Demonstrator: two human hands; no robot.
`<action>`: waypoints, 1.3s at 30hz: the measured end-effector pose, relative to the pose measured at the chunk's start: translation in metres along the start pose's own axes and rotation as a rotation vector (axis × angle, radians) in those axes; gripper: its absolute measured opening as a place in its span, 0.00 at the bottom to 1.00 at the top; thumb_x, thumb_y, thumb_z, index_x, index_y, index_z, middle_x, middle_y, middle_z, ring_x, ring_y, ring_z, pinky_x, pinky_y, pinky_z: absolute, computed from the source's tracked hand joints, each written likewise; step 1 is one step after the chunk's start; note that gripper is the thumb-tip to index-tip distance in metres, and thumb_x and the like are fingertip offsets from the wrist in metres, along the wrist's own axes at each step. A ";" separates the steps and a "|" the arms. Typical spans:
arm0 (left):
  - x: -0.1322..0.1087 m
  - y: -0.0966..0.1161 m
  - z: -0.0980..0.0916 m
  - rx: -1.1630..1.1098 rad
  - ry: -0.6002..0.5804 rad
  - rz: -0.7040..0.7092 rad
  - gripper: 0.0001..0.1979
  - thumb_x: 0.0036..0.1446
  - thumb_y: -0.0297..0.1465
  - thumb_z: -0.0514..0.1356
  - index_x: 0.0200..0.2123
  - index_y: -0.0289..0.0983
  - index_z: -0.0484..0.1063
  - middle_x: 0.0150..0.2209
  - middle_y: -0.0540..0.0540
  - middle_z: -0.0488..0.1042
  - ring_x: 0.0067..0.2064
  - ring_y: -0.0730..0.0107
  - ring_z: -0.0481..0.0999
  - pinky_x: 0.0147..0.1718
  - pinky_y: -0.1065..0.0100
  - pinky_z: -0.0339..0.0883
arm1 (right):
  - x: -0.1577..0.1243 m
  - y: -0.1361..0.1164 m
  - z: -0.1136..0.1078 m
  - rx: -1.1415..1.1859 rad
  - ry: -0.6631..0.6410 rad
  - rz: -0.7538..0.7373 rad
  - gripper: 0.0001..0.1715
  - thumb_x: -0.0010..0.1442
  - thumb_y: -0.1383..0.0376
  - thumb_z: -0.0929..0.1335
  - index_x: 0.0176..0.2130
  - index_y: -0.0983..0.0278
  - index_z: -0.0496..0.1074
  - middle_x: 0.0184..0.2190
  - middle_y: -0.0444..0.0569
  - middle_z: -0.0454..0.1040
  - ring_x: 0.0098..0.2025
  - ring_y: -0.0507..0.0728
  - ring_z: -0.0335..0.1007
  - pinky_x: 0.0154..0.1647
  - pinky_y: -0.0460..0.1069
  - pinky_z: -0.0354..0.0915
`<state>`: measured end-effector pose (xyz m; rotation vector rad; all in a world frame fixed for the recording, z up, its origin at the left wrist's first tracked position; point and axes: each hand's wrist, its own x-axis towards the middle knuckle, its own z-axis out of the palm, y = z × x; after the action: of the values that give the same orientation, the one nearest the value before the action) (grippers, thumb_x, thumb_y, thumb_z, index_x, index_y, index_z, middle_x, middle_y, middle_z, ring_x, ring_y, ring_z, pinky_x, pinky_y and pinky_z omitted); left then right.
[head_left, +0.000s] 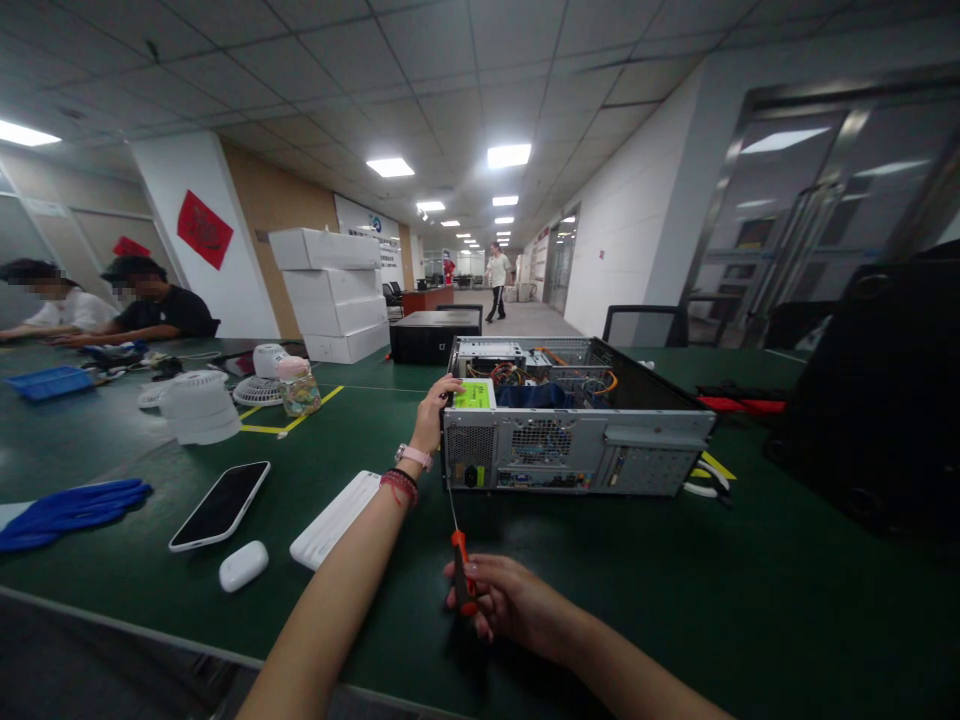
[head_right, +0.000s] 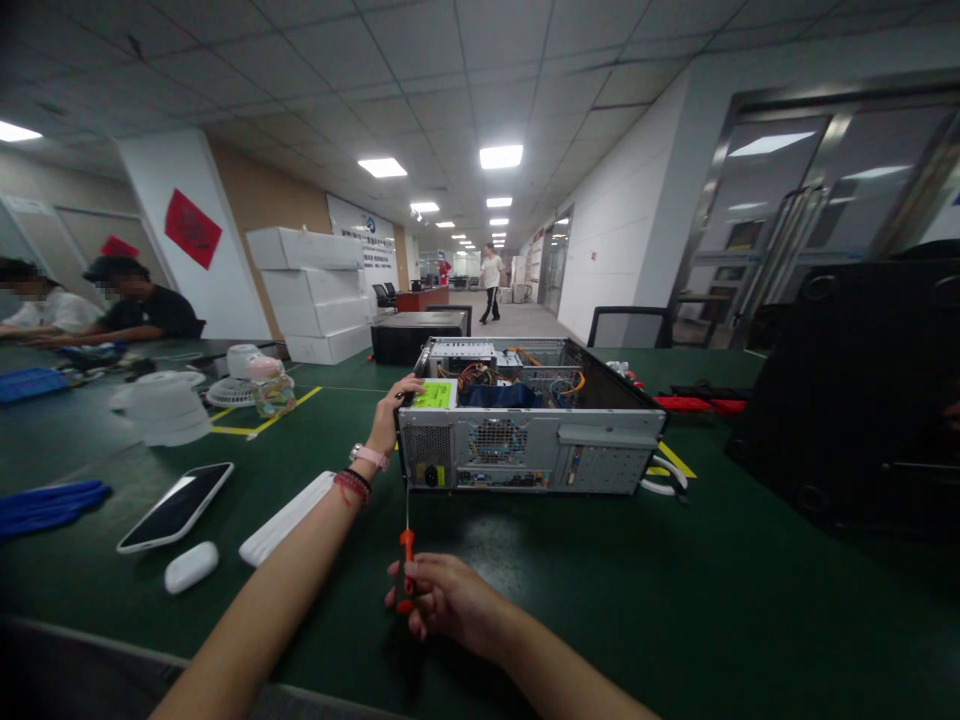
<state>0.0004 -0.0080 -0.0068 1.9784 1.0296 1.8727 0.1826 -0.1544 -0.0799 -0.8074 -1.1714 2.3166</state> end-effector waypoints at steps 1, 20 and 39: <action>0.000 0.000 0.000 0.006 -0.001 -0.002 0.18 0.57 0.31 0.42 0.33 0.36 0.72 0.48 0.43 0.73 0.58 0.63 0.65 0.59 0.60 0.54 | 0.000 0.000 0.000 0.004 0.010 0.002 0.24 0.48 0.57 0.70 0.41 0.69 0.68 0.28 0.48 0.75 0.18 0.45 0.64 0.21 0.43 0.56; 0.000 0.002 0.001 -0.021 0.027 0.006 0.18 0.57 0.31 0.43 0.33 0.35 0.72 0.47 0.42 0.73 0.57 0.61 0.66 0.59 0.57 0.53 | -0.004 -0.004 0.002 -0.008 0.008 0.042 0.19 0.49 0.56 0.70 0.34 0.68 0.68 0.22 0.41 0.70 0.16 0.43 0.57 0.21 0.43 0.51; -0.001 0.003 0.001 -0.020 0.017 -0.005 0.18 0.57 0.31 0.42 0.33 0.36 0.71 0.47 0.42 0.73 0.57 0.62 0.65 0.59 0.59 0.53 | 0.000 0.000 -0.004 0.001 0.004 0.041 0.25 0.52 0.51 0.66 0.41 0.68 0.66 0.29 0.48 0.74 0.17 0.46 0.62 0.18 0.43 0.52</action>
<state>0.0020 -0.0103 -0.0058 1.9501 1.0154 1.8936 0.1852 -0.1522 -0.0822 -0.8423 -1.1625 2.3472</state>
